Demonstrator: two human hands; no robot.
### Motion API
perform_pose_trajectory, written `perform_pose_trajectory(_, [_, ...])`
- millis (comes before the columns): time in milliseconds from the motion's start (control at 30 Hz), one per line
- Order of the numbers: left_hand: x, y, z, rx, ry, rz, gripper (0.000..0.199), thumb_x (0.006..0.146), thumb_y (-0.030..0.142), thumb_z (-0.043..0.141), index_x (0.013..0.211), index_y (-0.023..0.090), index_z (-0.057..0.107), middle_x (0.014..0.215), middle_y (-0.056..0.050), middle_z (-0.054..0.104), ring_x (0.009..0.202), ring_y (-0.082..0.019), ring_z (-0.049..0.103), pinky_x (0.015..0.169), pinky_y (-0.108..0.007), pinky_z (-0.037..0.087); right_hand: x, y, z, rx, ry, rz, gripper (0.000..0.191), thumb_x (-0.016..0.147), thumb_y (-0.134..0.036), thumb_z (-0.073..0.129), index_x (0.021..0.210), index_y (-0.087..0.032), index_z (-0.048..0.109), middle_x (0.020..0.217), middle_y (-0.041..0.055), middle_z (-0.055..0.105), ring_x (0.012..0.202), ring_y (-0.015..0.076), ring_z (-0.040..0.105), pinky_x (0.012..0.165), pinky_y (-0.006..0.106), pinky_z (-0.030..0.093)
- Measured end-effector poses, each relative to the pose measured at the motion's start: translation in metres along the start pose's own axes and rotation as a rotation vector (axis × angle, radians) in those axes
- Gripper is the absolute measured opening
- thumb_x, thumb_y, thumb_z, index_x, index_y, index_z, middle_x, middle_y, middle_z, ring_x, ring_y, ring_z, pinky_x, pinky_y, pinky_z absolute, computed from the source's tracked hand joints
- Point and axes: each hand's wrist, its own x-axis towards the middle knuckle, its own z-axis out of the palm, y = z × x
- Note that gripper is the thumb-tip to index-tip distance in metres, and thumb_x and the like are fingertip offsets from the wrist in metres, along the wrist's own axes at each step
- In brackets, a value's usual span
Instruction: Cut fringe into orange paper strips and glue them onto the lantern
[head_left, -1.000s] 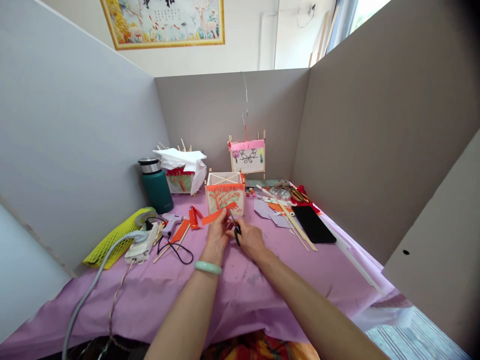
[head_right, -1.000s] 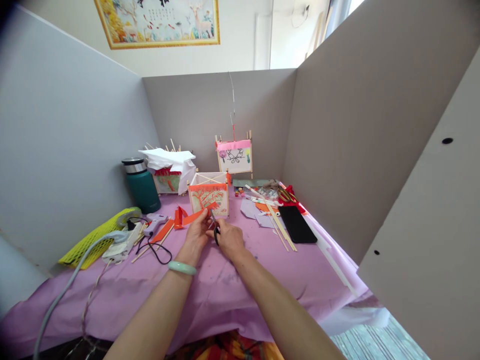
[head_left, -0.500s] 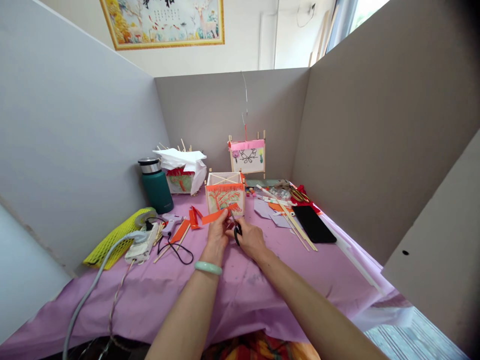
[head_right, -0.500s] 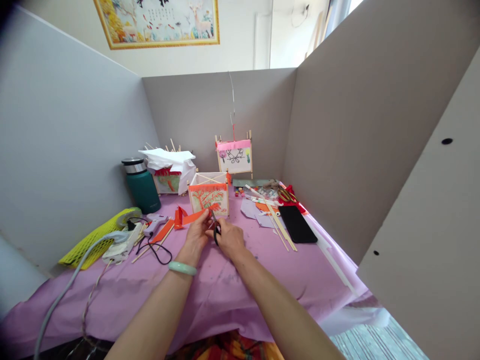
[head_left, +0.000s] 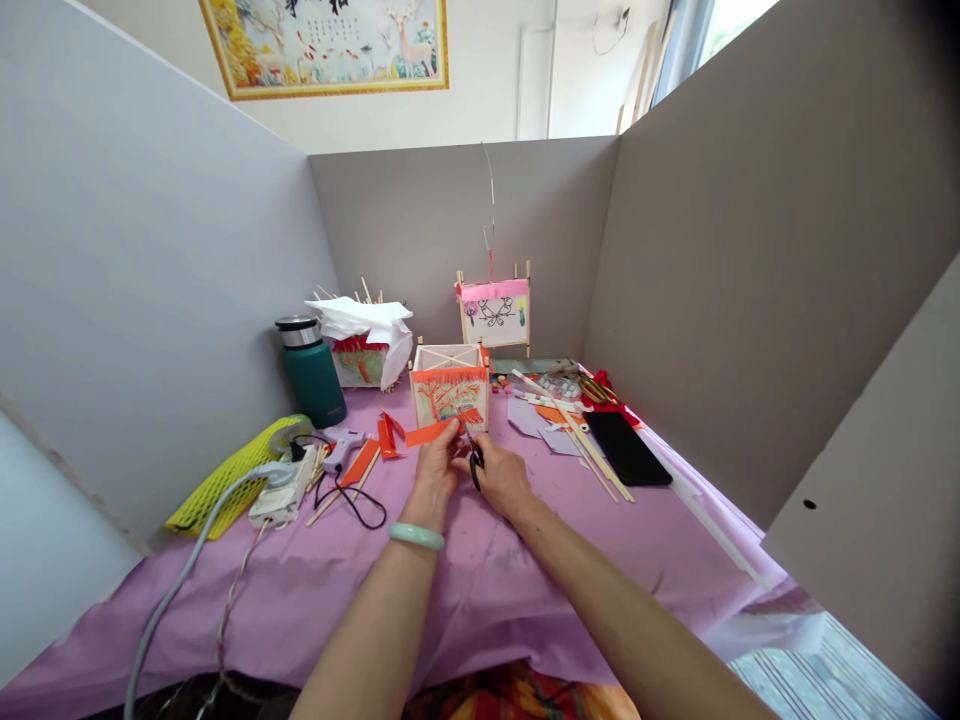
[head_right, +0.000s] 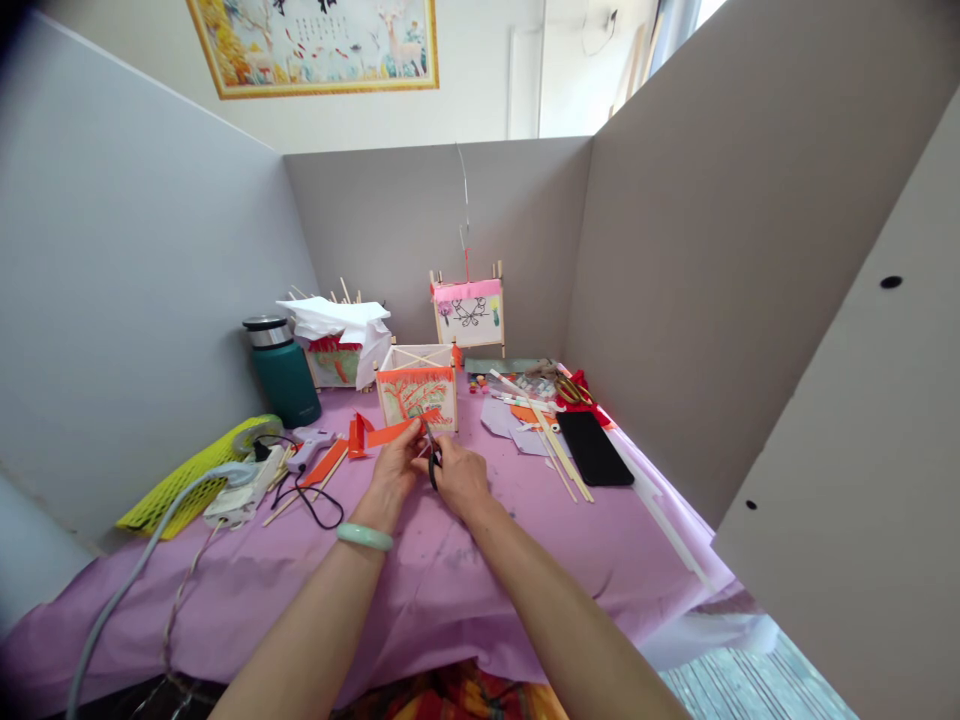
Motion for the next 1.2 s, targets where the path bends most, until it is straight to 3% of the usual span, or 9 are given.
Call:
perform_pose_trajectory(400, [-0.0023, 0.0027, 0.0008, 0.003, -0.013, -0.031, 0.031, 0.055, 0.024, 0.086, 0.072, 0.014, 0.061, 0.056, 0.004, 0.057, 0.046, -0.008, 0.049, 0.05, -0.023, 0.043, 0.0018, 0.0004, -0.0001, -0.009, -0.023, 0.016, 0.029, 0.093, -0.047, 0.052, 0.108, -0.023, 0.058, 0.093, 0.0025, 0.074, 0.081, 0.0183, 0.068, 0.063, 0.024, 0.035])
perform_pose_trajectory(900, [0.0004, 0.0017, -0.0014, -0.079, 0.0, -0.027, 0.03, 0.057, 0.026, 0.085, 0.076, 0.015, 0.064, 0.062, 0.002, 0.061, 0.054, -0.01, 0.057, 0.055, -0.023, 0.044, -0.0023, 0.0005, 0.002, 0.034, 0.018, -0.041, 0.035, 0.09, -0.055, 0.051, 0.107, -0.025, 0.057, 0.088, 0.0011, 0.071, 0.078, 0.0172, 0.065, 0.064, 0.024, 0.034])
perform_pose_trajectory(1200, [-0.0016, 0.0023, 0.0, -0.072, 0.003, -0.024, 0.03, 0.057, 0.024, 0.086, 0.074, 0.015, 0.063, 0.06, 0.003, 0.06, 0.05, -0.008, 0.053, 0.051, -0.022, 0.042, -0.0014, 0.002, 0.0043, 0.007, 0.014, -0.055, 0.038, 0.092, -0.057, 0.047, 0.107, -0.024, 0.057, 0.09, 0.0019, 0.072, 0.078, 0.0183, 0.065, 0.063, 0.026, 0.033])
